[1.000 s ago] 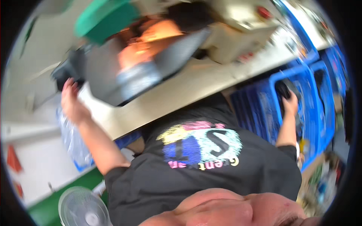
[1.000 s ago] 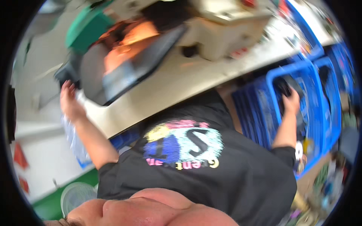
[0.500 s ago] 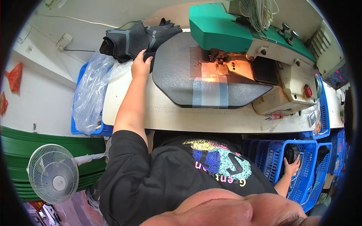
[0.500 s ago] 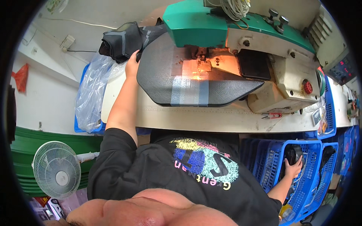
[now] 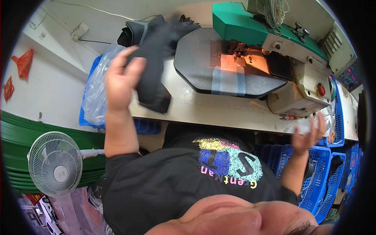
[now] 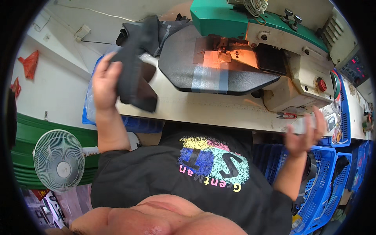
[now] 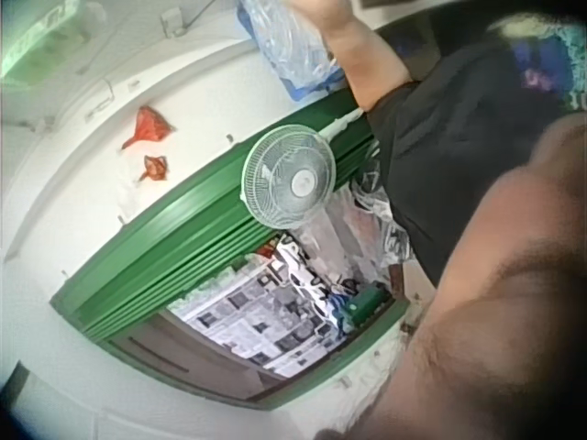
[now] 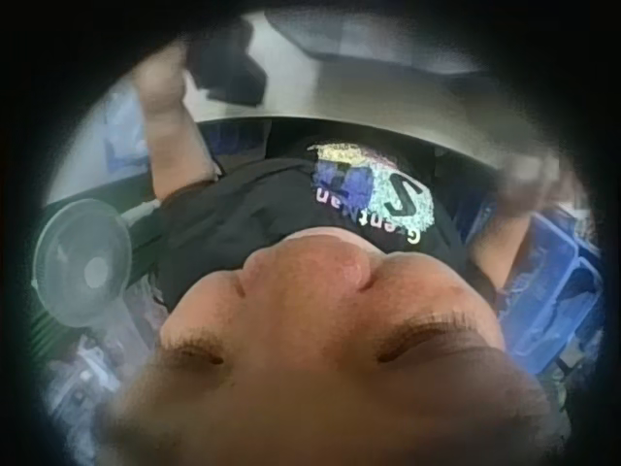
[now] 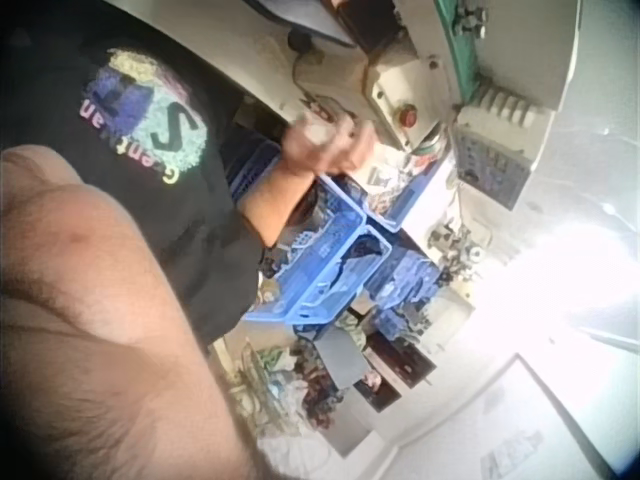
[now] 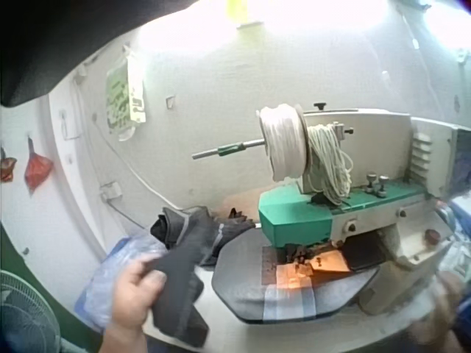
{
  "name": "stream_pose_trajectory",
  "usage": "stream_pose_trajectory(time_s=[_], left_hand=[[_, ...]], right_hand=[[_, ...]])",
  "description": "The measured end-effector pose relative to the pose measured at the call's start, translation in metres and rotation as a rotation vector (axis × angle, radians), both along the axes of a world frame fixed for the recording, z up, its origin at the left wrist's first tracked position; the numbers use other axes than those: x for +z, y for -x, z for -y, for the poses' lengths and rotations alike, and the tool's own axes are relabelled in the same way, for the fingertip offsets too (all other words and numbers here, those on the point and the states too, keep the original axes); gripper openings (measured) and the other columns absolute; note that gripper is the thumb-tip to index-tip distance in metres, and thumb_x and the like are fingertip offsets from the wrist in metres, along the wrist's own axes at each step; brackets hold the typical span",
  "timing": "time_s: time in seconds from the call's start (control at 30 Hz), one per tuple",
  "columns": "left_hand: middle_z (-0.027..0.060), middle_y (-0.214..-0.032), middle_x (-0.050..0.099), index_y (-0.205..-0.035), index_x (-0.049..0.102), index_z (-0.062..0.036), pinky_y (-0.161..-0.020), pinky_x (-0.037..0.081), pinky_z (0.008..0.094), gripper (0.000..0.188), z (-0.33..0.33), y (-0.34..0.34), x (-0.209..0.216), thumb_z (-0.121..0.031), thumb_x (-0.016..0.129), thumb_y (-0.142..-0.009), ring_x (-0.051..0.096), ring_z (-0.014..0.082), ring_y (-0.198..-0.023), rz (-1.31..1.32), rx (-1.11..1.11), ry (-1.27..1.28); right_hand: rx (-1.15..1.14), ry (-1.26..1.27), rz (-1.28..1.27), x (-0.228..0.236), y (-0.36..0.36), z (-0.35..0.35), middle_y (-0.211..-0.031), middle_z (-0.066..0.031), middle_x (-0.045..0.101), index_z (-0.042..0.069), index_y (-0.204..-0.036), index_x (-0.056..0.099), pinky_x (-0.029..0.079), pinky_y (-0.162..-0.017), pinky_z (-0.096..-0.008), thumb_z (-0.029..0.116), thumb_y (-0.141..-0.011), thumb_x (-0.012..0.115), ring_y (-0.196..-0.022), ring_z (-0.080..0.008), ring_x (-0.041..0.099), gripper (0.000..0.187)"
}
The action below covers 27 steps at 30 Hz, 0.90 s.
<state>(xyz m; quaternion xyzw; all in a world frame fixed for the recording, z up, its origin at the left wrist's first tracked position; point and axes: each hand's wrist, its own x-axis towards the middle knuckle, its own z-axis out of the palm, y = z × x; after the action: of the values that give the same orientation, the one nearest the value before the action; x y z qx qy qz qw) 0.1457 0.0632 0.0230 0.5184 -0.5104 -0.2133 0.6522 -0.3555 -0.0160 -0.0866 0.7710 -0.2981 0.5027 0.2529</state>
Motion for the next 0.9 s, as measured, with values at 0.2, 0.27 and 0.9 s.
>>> stream_pose_trajectory(time_s=[0.2, 0.27, 0.9], left_hand=[[0.0113, -0.075, 0.061, -0.081, 0.067, -0.0026, -0.069, 0.049, 0.0391, 0.036, 0.039, 0.075, -0.043, -0.036, 0.079, -0.083, 0.061, 0.0283, -0.074, 0.929, 0.242, -0.176], [0.0113, -0.081, 0.058, -0.091, 0.072, -0.0064, -0.081, 0.048, 0.0432, 0.032, 0.043, 0.09, -0.045, -0.036, 0.08, -0.08, 0.059, 0.0345, -0.086, 1.173, 0.465, -0.022], [0.016, -0.109, 0.072, -0.101, 0.077, -0.0044, -0.093, 0.051, 0.0385, 0.023, 0.088, 0.089, -0.013, -0.023, 0.072, -0.089, 0.066, 0.033, -0.106, 1.151, -0.344, -0.176]], right_hand=[[0.424, 0.013, -0.282, 0.012, -0.188, -0.01, -0.13, -0.0006, 0.062, 0.03, -0.123, 0.066, 0.042, -0.094, -0.0395, 0.025, -0.085, 0.069, -0.116, -0.0226, 0.056, 0.039], [0.36, -0.007, -0.293, 0.007, -0.218, -0.008, -0.126, -0.0009, 0.062, 0.028, -0.127, 0.066, 0.041, -0.089, -0.037, 0.023, -0.081, 0.064, -0.111, -0.0213, 0.055, 0.046], [0.209, -0.088, -0.03, 0.019, -0.158, 0.018, -0.104, -0.0031, 0.072, 0.011, -0.098, 0.069, 0.047, -0.082, -0.039, 0.01, -0.074, 0.065, -0.087, -0.0241, 0.063, 0.025]])
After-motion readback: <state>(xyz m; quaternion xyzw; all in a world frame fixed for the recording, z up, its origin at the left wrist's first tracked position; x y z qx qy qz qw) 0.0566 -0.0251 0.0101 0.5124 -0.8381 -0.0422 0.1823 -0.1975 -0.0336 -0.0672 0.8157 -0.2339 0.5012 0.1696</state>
